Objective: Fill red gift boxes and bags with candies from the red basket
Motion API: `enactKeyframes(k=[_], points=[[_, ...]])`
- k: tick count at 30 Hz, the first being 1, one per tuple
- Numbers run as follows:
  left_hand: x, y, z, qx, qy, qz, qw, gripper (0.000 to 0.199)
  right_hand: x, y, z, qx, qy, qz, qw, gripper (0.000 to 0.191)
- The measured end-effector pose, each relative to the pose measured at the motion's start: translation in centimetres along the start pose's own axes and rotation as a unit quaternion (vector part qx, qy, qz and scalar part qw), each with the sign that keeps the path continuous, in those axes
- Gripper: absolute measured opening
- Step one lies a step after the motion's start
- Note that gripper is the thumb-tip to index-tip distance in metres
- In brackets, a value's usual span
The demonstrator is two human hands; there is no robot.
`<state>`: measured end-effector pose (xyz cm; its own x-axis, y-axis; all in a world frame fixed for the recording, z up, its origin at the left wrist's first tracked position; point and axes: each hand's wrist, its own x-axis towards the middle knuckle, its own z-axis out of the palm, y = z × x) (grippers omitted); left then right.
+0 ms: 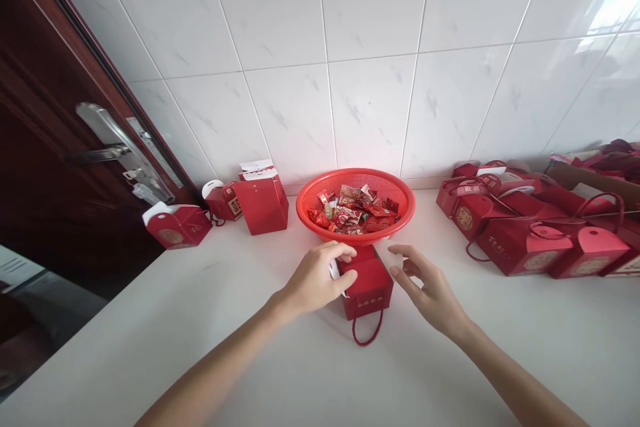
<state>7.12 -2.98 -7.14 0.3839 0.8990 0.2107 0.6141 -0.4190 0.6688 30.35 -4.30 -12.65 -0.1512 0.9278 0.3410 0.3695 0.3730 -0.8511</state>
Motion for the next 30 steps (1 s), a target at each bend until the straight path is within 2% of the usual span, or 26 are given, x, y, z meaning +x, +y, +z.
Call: enactKeyframes(k=[5,9,11,14,16,19,23,28,30], points=[[0.1,0.0,1.9,-0.002,0.067,0.010,0.998,0.035,-0.2,0.0,0.6,-0.015,0.059,-0.087,0.994,0.034],[-0.4,-0.1,3.0,-0.029,0.124,0.004,0.992,0.040,-0.6,-0.5,0.9,-0.043,0.041,-0.144,0.988,0.027],[-0.7,-0.3,3.1,-0.066,0.124,0.017,0.990,0.045,-0.7,-0.8,1.0,-0.068,0.017,-0.166,0.984,0.021],[-1.0,-0.9,2.8,-0.135,0.091,0.035,0.986,0.027,-0.7,-1.0,0.9,-0.080,-0.001,-0.179,0.981,0.018],[-0.8,-1.3,2.6,-0.154,0.073,0.031,0.985,0.023,-0.6,-1.0,0.9,-0.076,-0.009,-0.176,0.981,0.017],[-0.4,-1.6,2.7,-0.127,0.056,0.034,0.990,0.021,-0.5,-0.9,0.9,-0.064,-0.018,-0.171,0.983,0.018],[0.0,-1.6,3.1,-0.088,0.061,0.044,0.993,0.031,-0.6,-0.7,0.8,-0.042,-0.029,-0.149,0.988,0.017],[-0.1,-1.6,2.8,-0.068,0.056,-0.012,0.996,0.051,-0.2,-0.4,0.7,-0.001,0.024,-0.046,0.999,0.025],[-0.2,-1.5,2.4,-0.049,0.040,-0.034,0.997,0.057,0.0,-0.1,0.5,-0.003,0.021,0.005,1.000,0.034]])
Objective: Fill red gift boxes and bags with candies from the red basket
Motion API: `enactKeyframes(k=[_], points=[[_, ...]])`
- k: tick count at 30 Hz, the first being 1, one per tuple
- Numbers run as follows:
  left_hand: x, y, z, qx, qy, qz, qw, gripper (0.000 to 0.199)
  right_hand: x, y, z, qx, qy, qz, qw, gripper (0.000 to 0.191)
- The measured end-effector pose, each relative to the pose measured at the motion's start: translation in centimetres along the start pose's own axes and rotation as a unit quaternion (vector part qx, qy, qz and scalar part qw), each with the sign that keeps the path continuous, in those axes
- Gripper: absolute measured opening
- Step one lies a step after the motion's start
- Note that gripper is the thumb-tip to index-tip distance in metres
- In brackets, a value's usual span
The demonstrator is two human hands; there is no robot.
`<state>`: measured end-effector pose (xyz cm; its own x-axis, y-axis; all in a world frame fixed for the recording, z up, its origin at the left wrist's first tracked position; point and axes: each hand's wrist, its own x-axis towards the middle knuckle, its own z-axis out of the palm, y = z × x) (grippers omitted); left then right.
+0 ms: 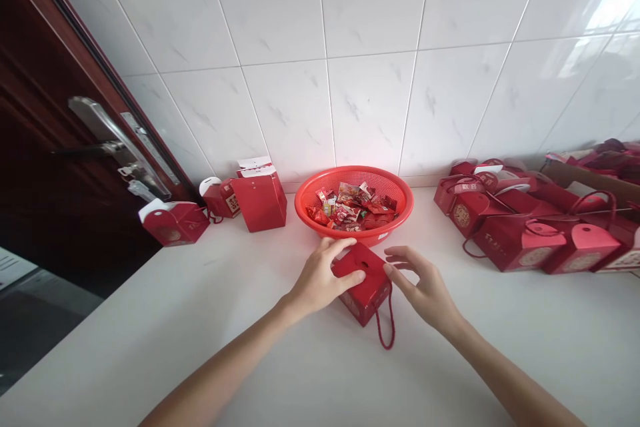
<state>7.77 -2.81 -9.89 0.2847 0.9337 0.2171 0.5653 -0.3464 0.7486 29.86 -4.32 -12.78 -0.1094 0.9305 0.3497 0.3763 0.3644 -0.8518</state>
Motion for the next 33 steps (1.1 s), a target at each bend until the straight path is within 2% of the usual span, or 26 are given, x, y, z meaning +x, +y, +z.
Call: enactKeyframes(k=[5,7,12,17,20,23,26,30,33], points=[[-0.2,0.5,-0.7,0.059,-0.066,-0.029,0.996,0.060,0.6,1.0,-0.9,-0.009,-0.136,0.120,0.983,0.056],[-0.3,0.7,-0.8,0.078,-0.073,-0.037,0.994,0.060,0.8,1.2,-1.3,0.001,-0.162,0.149,0.975,0.062],[-0.4,1.2,-0.7,0.112,-0.058,-0.020,0.992,0.051,0.6,0.7,-1.8,0.015,-0.201,0.172,0.964,0.067],[-0.4,2.4,-1.3,0.097,-0.111,-0.061,0.987,0.050,0.1,-0.5,-1.9,0.162,-0.248,0.185,0.937,0.061],[-0.5,2.8,-1.6,0.131,-0.118,-0.077,0.981,0.054,-0.1,-1.0,-1.8,0.235,-0.217,0.220,0.921,0.064],[-0.5,2.6,-1.6,0.154,-0.069,-0.062,0.984,0.060,-0.1,-1.7,-2.1,0.302,-0.157,0.235,0.911,0.061],[-0.4,2.2,-1.5,0.106,-0.024,-0.056,0.993,0.050,0.1,-2.8,-2.9,0.345,-0.107,0.221,0.906,0.055],[0.1,2.3,-1.7,-0.050,-0.051,-0.062,0.996,0.029,0.8,-4.8,-3.7,0.303,-0.095,0.151,0.936,0.041],[0.3,2.6,-2.0,-0.083,-0.036,-0.048,0.995,0.024,1.3,-6.2,-3.8,0.243,-0.102,0.091,0.960,0.030]])
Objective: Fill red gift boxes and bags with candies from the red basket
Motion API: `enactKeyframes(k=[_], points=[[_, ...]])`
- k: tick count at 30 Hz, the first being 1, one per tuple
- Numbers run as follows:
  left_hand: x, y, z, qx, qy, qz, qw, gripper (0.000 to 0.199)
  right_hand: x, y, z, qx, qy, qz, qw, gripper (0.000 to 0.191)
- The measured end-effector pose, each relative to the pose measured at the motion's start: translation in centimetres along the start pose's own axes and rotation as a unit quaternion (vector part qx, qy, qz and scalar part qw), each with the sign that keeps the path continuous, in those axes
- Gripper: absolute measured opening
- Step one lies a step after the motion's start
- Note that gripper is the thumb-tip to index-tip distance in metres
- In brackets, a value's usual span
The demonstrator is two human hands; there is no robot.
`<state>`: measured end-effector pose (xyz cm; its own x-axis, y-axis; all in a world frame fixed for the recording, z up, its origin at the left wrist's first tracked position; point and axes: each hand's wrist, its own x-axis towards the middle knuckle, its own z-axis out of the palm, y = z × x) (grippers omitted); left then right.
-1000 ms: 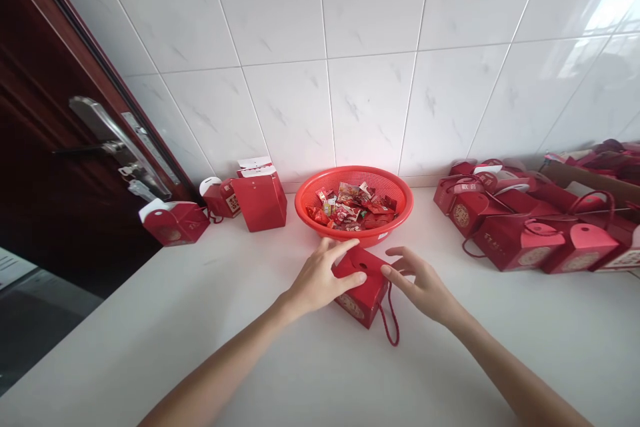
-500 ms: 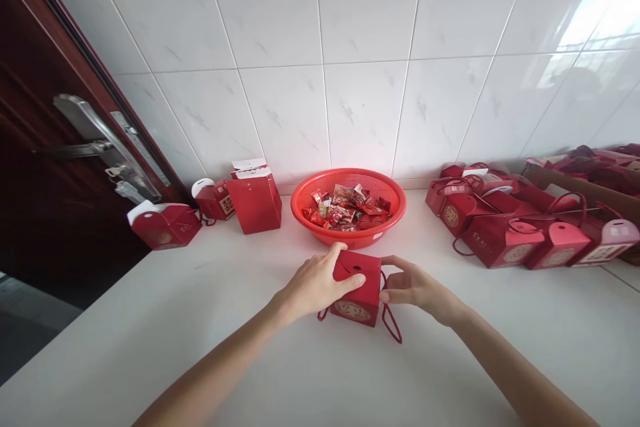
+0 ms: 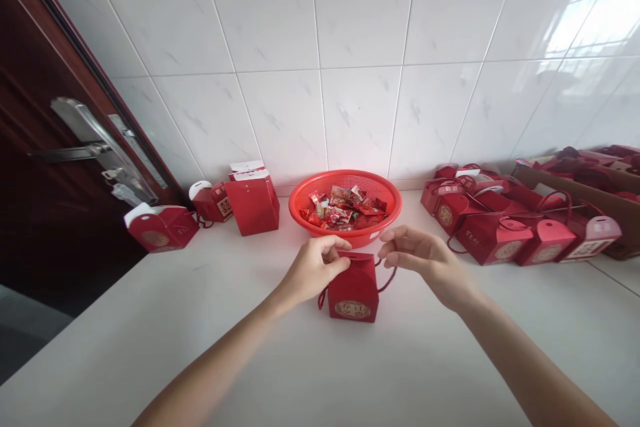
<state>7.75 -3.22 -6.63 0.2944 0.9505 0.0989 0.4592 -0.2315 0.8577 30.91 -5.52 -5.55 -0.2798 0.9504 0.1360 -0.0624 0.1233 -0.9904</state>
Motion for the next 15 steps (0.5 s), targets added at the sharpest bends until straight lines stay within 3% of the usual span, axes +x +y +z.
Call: enactKeyframes(k=[4,10,15], points=[[-0.1,-0.6,-0.5,0.043,0.045,0.010,0.998,0.030,0.3,-0.7,0.5,-0.032,-0.003,-0.018,0.999,0.028],[-0.8,-2.6,-1.1,-0.002,-0.056,-0.103,0.993,0.048,0.6,0.0,0.8,-0.022,-0.007,-0.021,1.000,0.027],[-1.0,-2.7,-1.4,-0.048,-0.049,-0.114,0.991,0.052,0.9,0.3,1.1,-0.008,-0.013,-0.027,1.000,0.025]])
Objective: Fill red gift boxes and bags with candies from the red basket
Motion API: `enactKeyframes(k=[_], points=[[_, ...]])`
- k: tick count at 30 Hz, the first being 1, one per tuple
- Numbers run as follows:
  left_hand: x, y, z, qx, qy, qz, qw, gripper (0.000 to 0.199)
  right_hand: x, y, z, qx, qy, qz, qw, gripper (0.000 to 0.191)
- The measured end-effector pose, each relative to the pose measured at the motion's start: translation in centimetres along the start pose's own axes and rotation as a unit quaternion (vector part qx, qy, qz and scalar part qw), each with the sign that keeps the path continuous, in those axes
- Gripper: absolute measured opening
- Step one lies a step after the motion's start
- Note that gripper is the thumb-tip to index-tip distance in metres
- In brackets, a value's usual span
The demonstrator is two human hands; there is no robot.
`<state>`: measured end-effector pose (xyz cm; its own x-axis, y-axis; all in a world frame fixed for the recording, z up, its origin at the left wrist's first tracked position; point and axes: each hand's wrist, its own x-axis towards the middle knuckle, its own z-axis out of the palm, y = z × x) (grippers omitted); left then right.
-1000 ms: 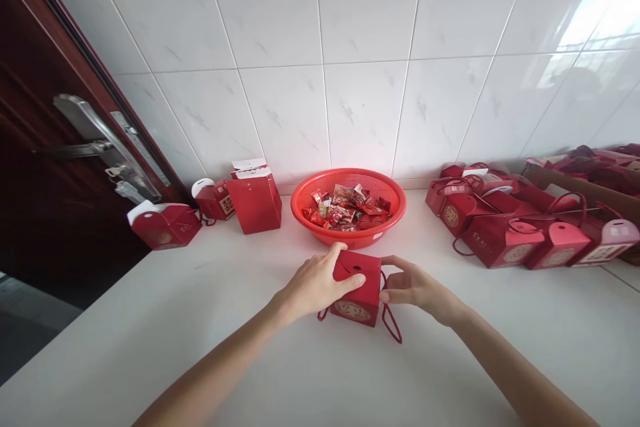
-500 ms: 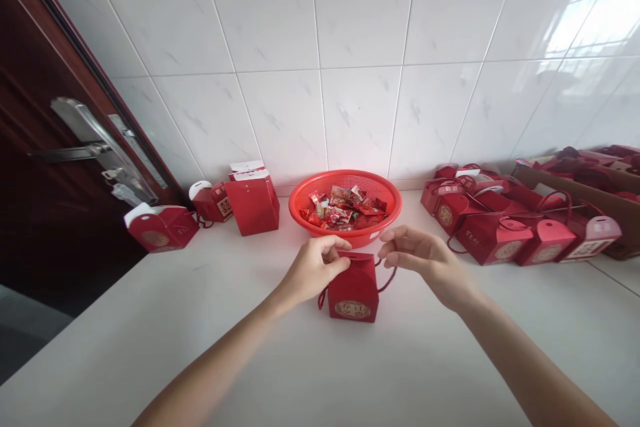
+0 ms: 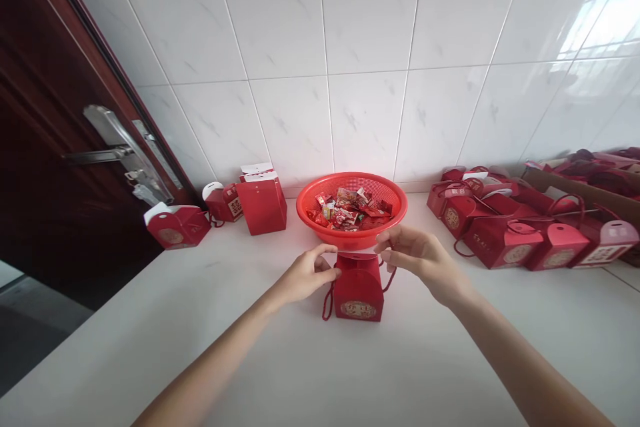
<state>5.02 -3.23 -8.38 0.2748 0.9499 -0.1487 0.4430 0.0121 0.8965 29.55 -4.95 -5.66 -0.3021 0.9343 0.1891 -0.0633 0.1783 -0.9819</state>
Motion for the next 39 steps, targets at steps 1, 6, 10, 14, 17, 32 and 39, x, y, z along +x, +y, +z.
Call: enactKeyframes(k=[1,6,10,14,17,32,39], points=[[0.1,0.1,0.0,-0.029,-0.001,-0.007,1.000,0.052,0.0,0.0,0.0,0.001,-0.001,0.000,1.000,0.025],[0.1,0.6,-1.1,-0.234,-0.025,-0.060,0.970,0.040,0.1,-0.3,-0.4,-0.001,0.025,0.000,1.000,0.025],[-0.8,2.2,-2.6,-0.364,-0.043,-0.052,0.929,0.032,0.2,-0.7,-1.1,-0.005,0.051,-0.005,0.999,0.026],[-2.2,4.7,-2.4,-0.374,-0.095,0.031,0.922,0.033,0.2,-1.2,-0.4,-0.035,0.041,-0.012,0.998,0.027],[-2.9,6.2,-0.7,-0.341,-0.151,0.069,0.925,0.040,0.2,-1.3,0.9,-0.094,0.010,-0.026,0.995,0.028],[-2.3,7.3,5.6,-0.127,-0.160,0.231,0.951,0.061,-1.5,-0.6,0.2,-0.360,0.205,-0.091,0.906,0.026],[-2.2,0.6,7.2,-0.049,-0.128,0.213,0.967,0.026,-6.1,-3.5,-6.9,-0.207,0.360,-0.145,0.898,0.014]])
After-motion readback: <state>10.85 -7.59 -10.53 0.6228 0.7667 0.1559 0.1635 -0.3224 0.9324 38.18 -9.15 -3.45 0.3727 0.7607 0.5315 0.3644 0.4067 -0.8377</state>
